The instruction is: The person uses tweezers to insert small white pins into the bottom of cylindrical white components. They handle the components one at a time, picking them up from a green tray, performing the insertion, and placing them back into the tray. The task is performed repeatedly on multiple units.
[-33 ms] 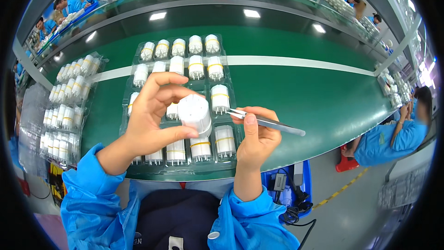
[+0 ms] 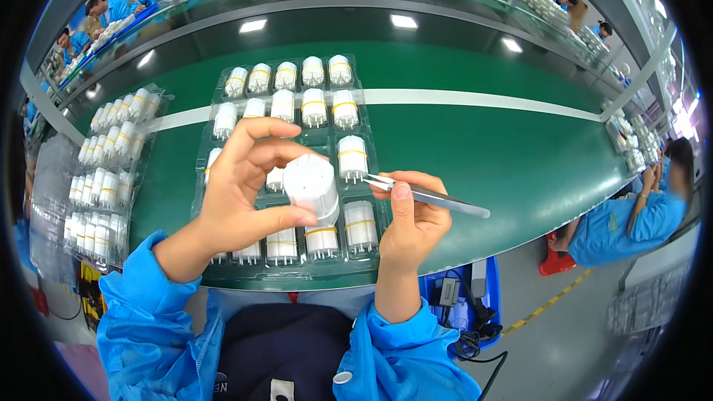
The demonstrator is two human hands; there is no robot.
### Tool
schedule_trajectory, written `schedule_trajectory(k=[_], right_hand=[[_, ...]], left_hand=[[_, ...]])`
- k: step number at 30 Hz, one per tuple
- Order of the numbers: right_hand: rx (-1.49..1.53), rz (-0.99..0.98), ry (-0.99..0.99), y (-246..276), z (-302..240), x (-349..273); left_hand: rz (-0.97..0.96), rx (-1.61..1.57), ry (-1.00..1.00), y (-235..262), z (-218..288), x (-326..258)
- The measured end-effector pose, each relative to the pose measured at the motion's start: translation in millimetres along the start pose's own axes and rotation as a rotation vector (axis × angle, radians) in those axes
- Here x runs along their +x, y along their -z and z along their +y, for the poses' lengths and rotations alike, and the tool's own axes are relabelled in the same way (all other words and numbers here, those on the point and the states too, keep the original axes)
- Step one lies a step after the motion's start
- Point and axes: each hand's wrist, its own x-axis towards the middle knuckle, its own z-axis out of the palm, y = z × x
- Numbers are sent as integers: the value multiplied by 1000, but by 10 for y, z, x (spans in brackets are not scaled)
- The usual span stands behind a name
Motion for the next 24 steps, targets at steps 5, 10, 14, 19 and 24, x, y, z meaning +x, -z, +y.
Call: schedule_trajectory(k=[5,10,14,19,24], right_hand=[[3,-3,-4,21,4,1],[-2,-10,3,39,6,2],[21,-13,-6,18,2,-9],[16,-12,-5,22,-2,-6],[6,-10,-3,34,8,-4]], left_hand=[[-26,-21,-18,-23,51,-4],[-44,12,-25,-26,113,18],[-41,45,-44,-29,163,4],[-44,65,-62,-30,179,22],[35,94,-26,-32,150,85]])
